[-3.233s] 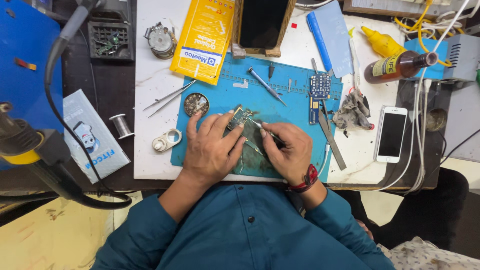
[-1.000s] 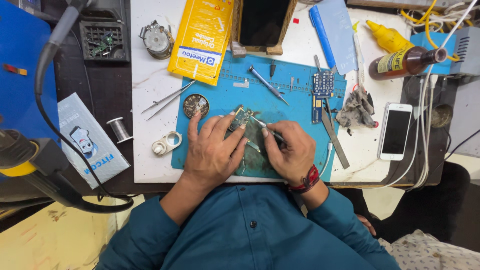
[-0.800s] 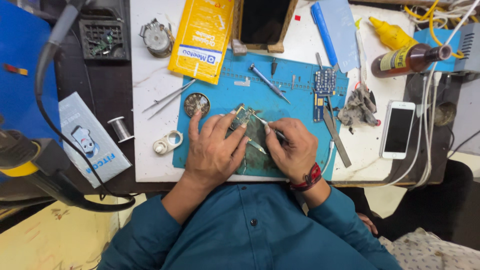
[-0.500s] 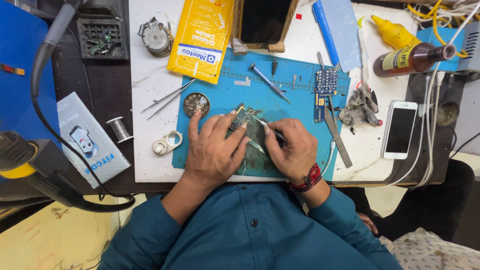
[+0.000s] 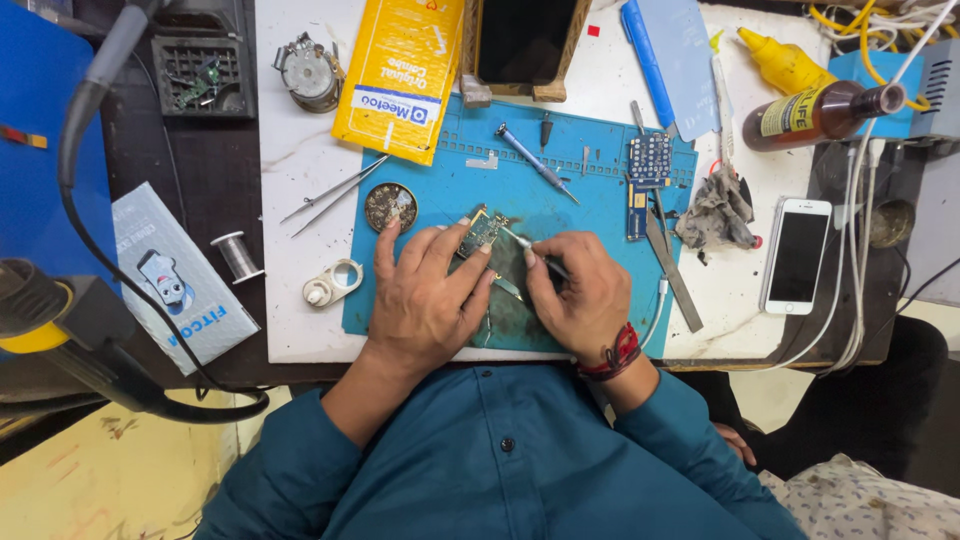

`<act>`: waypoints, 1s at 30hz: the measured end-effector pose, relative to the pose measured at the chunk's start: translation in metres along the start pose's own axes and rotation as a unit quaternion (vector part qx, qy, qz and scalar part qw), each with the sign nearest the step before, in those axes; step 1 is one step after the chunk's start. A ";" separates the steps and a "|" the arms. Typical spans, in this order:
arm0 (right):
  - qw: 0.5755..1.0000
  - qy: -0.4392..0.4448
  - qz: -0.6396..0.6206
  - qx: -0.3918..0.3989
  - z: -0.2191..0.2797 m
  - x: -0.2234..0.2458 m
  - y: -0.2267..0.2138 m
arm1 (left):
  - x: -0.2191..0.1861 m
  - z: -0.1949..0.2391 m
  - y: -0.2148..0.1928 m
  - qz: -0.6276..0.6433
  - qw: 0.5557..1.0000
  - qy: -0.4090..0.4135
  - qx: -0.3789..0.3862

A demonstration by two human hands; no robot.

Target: The person disassembles a white smartphone, removes the battery and motherboard, and uses a soldering iron to work on the motherboard. The person then reassembles the phone components.

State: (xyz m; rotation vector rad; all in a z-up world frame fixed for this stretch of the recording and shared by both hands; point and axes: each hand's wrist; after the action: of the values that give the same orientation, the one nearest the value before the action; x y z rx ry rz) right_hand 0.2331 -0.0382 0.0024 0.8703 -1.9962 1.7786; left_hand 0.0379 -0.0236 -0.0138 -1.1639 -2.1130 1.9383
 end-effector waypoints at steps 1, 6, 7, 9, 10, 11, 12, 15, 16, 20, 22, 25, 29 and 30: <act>1.000 -0.006 0.003 0.007 0.000 0.000 0.001 | 0.001 0.000 0.000 0.000 1.000 0.000 0.001; 1.000 0.007 0.002 0.009 0.002 0.000 0.001 | 0.000 0.000 0.000 0.001 1.000 0.001 -0.003; 1.000 0.003 -0.001 0.008 0.002 -0.001 0.002 | 0.000 -0.001 0.000 0.001 1.000 0.001 -0.003; 1.000 -0.009 0.007 0.006 0.002 -0.002 0.002 | 0.001 0.000 0.000 0.000 1.000 0.001 -0.002; 1.000 -0.015 0.011 0.004 0.002 -0.002 0.002 | 0.000 0.000 0.000 0.000 1.000 0.001 -0.001; 1.000 -0.018 0.014 0.002 0.003 -0.002 0.003 | 0.000 0.000 0.000 -0.001 1.000 0.002 -0.001; 1.000 -0.020 0.017 0.000 0.003 -0.002 0.003 | 0.000 0.000 0.000 -0.002 1.000 0.002 -0.003; 1.000 -0.016 0.015 -0.001 0.003 -0.001 0.003 | 0.000 -0.001 0.001 -0.005 1.000 0.003 -0.008; 1.000 -0.012 0.012 0.000 0.004 -0.001 0.003 | 0.000 0.000 0.002 -0.005 1.000 0.003 -0.009; 0.998 0.025 -0.046 -0.019 0.004 0.002 0.006 | 0.000 0.000 0.004 -0.002 1.000 0.000 -0.015; 0.997 0.047 -0.051 -0.024 0.005 0.003 0.008 | 0.000 0.001 0.005 0.000 1.000 -0.002 -0.016; 0.997 0.049 -0.047 -0.043 0.006 0.004 0.011 | 0.001 0.001 0.005 0.005 1.000 -0.002 -0.016; 0.994 0.053 -0.066 -0.065 0.009 0.002 0.012 | 0.000 0.002 0.005 0.003 1.000 0.002 -0.020; 0.993 0.061 -0.072 -0.069 0.009 0.001 0.012 | 0.000 0.001 0.006 0.005 1.000 0.003 -0.021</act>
State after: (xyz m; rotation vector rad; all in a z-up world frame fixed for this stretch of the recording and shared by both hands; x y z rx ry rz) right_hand 0.2262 -0.0473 -0.0075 0.8189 -1.9031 1.5575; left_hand 0.0397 -0.0248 -0.0191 -1.1886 -2.1600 1.8999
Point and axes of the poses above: each hand's wrist, its own z-axis away from the middle knuckle, its own y-axis out of the palm, x = y × z, and after that the axes turned 11 degrees about x, right-handed
